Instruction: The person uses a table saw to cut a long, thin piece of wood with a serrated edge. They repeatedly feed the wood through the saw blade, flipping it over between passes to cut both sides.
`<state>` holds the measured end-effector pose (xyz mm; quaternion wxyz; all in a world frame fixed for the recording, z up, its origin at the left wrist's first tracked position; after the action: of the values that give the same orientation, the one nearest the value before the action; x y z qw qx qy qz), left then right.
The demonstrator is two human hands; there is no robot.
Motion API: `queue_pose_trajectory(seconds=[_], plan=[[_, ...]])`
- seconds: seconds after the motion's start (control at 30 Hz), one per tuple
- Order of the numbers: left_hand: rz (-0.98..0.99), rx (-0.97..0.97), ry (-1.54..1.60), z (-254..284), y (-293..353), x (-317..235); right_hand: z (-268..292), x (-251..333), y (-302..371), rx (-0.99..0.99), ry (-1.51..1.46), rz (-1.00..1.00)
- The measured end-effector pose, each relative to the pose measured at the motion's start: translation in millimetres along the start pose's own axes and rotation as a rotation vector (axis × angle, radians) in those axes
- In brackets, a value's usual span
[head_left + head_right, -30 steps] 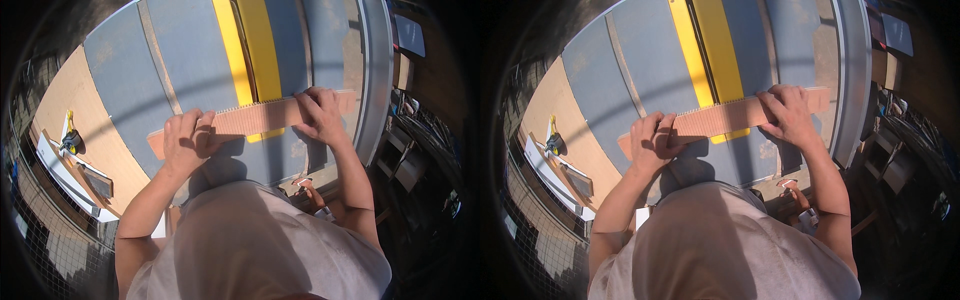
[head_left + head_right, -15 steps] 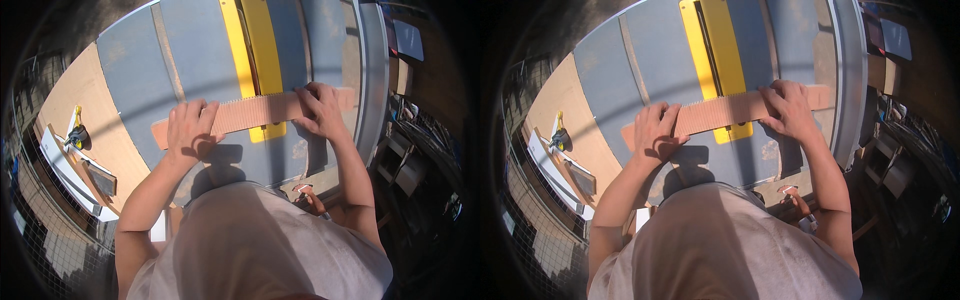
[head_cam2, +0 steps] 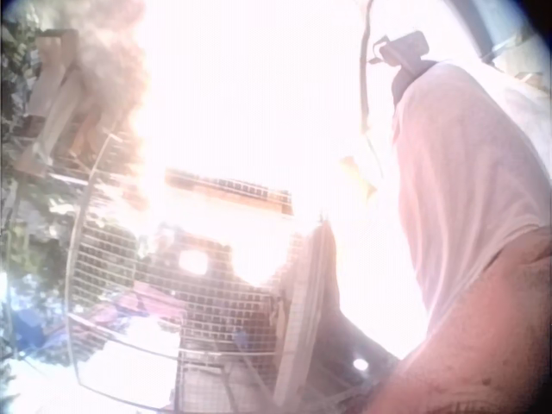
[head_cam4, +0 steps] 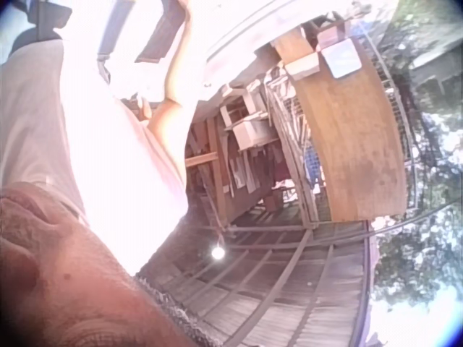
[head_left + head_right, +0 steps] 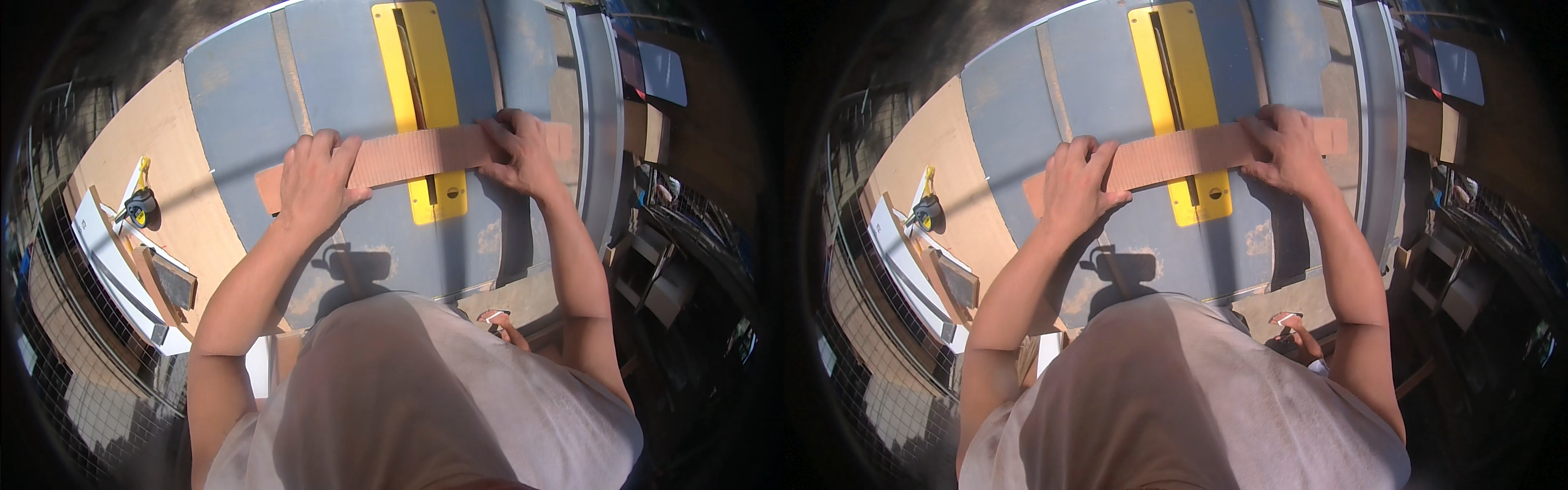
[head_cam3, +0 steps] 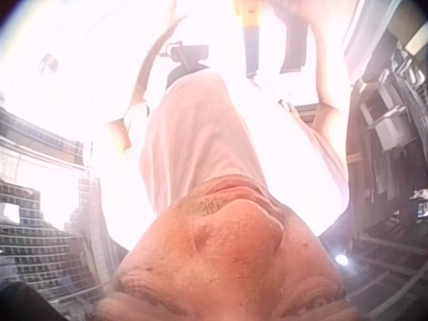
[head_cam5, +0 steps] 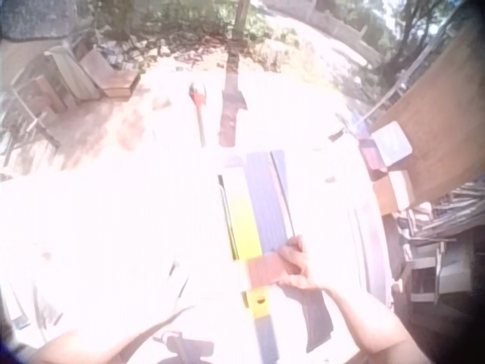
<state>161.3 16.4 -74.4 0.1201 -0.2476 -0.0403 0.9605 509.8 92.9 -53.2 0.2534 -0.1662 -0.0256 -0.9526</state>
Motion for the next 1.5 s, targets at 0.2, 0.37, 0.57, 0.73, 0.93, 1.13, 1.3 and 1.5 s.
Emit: queue_pose_trajectory(seconds=[0.2,0.37,0.57,0.73,0.93,1.13,1.3,1.5], plan=[[0.018,-0.002,-0.016,-1.3,-8.9,6.1,-6.1,-1.4,-9.7,0.011,0.033,-0.01],[0.035,-0.011,-0.068,6.7,-18.3,4.8,-1.5,-4.4,-22.3,0.014,0.085,-0.03],[0.092,0.059,-0.12,14.5,-30.3,8.0,0.9,-1.5,-37.6,-0.009,0.13,-0.076],[0.076,0.022,-0.132,13.3,-39.9,15.0,-5.1,-12.3,-49.2,-0.008,0.177,-0.032],[0.077,0.023,-0.152,18.8,-44.4,15.2,2.4,-3.2,-49.7,-0.01,0.165,-0.136],[0.094,0.016,-0.177,21.2,-49.3,18.1,-4.4,-13.7,-64.7,-0.036,0.15,-0.085],[0.091,-0.014,-0.207,21.9,-73.8,17.3,-9.5,-32.1,-90.3,-0.133,0.193,0.051],[0.044,-0.067,-0.275,33.3,-91.0,15.7,9.7,-45.3,-110.7,-0.216,0.098,0.135]])
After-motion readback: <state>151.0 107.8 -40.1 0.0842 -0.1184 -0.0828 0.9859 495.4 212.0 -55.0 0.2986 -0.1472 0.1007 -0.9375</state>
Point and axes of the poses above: each hand's wrist, its own y-axis away from the middle knuckle, its own z-axis out of the back of the hand, x = y × z, the point moved 1 cm from there along -y, towards the middle knuckle, and after that the axes turned 10 degrees about -x, right-handed, at the moved point
